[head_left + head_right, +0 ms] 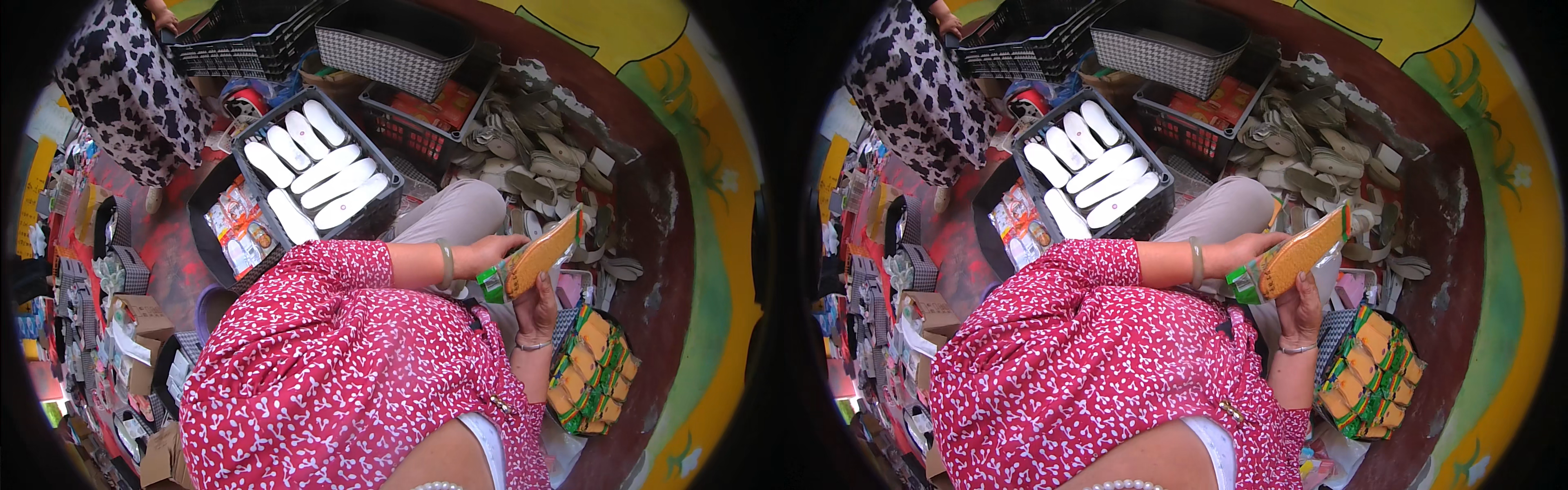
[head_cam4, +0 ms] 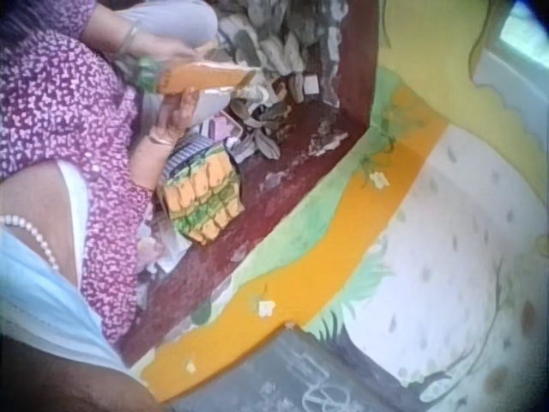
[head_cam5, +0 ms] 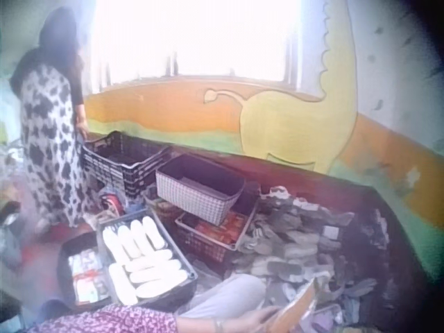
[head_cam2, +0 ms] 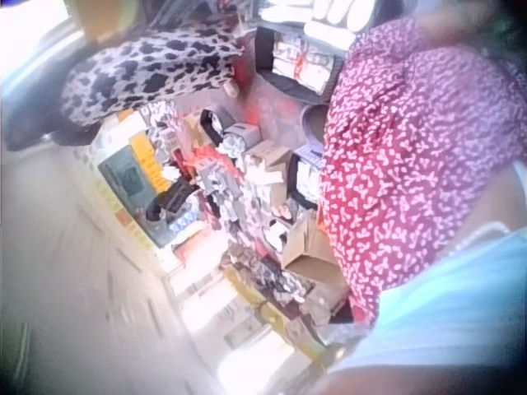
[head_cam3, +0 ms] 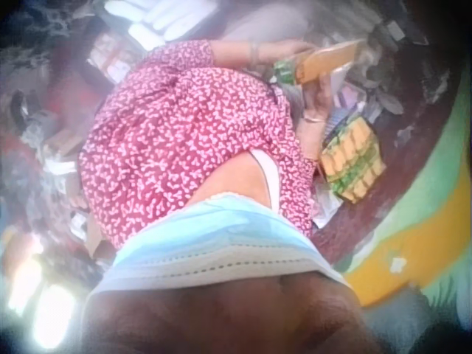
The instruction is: The person wipes individual white insoles with a grey cloth and then carefully places them into a black plastic crate where other insoles are already stacked.
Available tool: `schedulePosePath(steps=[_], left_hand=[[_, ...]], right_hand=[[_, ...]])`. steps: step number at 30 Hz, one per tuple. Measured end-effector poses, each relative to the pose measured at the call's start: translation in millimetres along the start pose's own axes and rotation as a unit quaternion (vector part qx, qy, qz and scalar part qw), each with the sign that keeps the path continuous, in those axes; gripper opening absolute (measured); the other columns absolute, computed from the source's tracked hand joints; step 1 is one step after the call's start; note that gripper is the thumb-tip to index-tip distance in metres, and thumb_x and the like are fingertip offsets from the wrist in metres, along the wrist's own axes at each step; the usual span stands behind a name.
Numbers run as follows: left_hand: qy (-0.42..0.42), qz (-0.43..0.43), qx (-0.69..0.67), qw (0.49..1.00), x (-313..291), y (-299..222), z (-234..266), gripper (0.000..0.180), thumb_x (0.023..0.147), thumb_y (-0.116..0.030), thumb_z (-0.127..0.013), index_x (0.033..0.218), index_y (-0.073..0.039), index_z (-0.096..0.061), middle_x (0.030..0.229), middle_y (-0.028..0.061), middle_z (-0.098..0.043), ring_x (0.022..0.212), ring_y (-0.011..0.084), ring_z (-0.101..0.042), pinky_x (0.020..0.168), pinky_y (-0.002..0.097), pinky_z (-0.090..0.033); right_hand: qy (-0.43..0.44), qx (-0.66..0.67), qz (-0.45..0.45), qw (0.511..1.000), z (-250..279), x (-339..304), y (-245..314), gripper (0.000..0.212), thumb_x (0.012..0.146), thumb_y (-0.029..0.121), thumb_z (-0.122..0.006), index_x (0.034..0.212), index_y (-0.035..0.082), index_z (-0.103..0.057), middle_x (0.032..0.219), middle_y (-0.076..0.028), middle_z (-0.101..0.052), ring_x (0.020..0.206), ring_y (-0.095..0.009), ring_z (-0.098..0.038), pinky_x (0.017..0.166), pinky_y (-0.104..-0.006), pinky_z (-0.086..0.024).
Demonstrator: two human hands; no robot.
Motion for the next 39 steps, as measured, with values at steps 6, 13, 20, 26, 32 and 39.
schedulePosePath(steps=[6,13,20,26,32,39], left_hand=[[0.015,0.096,-0.218,0.971,-1.1,31.0,18.2,0.050,0.088,-0.019,-0.052,0.132,0.000,-0.037,0.115,0.0100,-0.054,0.104,0.0160,-0.050,0.088,0.0289,-0.040],[0.021,0.022,-0.189,0.981,-17.2,-3.0,35.7,0.055,0.085,-0.011,-0.056,0.134,-0.002,-0.033,0.117,0.0094,-0.051,0.110,0.0122,-0.045,0.095,0.0276,-0.035],[-0.242,-0.039,-0.295,0.924,-30.6,20.7,147.4,0.036,0.080,-0.004,-0.060,0.115,-0.004,-0.049,0.096,0.0033,-0.059,0.086,0.0120,-0.058,0.077,0.0262,-0.048],[-0.424,0.043,-0.025,0.904,-60.1,88.5,311.8,0.040,0.073,0.000,-0.065,0.109,-0.005,-0.052,0.095,0.0047,-0.061,0.086,0.0139,-0.058,0.077,0.0278,-0.048],[-0.334,0.281,0.338,0.834,-53.8,183.7,323.4,0.028,0.073,-0.012,-0.059,0.101,-0.009,-0.059,0.096,0.0165,-0.063,0.093,0.0319,-0.059,0.080,0.0362,-0.046],[-0.106,0.234,0.528,0.809,-28.1,158.5,232.1,0.023,0.072,-0.013,-0.057,0.093,-0.011,-0.064,0.095,0.0157,-0.063,0.095,0.0305,-0.059,0.080,0.0418,-0.045]], right_hand=[[-0.049,-0.032,0.009,0.998,14.9,17.9,-5.2,0.045,0.088,0.018,-0.054,0.127,0.002,-0.040,0.123,-0.010,-0.050,0.114,-0.023,-0.047,0.099,-0.0384,-0.036],[0.065,-0.014,-0.008,0.998,-39.9,22.4,4.2,0.048,0.088,0.020,-0.055,0.129,0.003,-0.038,0.128,-0.011,-0.046,0.115,-0.021,-0.047,0.097,-0.0353,-0.037],[0.014,-0.001,0.031,0.999,-28.0,44.6,3.4,0.061,0.086,0.022,-0.058,0.135,0.000,-0.029,0.138,-0.021,-0.031,0.126,-0.029,-0.035,0.105,-0.0402,-0.029],[-0.025,0.044,-0.029,0.998,2.4,58.0,-27.2,0.055,0.085,0.017,-0.057,0.131,-0.001,-0.033,0.130,-0.020,-0.042,0.121,-0.031,-0.041,0.105,-0.0416,-0.031],[-0.061,0.058,-0.060,0.995,18.9,69.6,-41.7,0.057,0.085,0.016,-0.057,0.132,-0.003,-0.031,0.131,-0.022,-0.041,0.122,-0.031,-0.040,0.105,-0.0413,-0.030],[-0.069,0.043,-0.079,0.994,15.3,70.0,-54.3,0.053,0.086,0.018,-0.056,0.130,-0.003,-0.035,0.127,-0.021,-0.044,0.119,-0.029,-0.044,0.103,-0.0393,-0.033]])
Point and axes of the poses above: each hand's wrist, its own x-axis towards the middle knuckle, its own z-axis out of the back of the hand, y = z × x, the point moved 7 cm from there along x, towards the middle knuckle
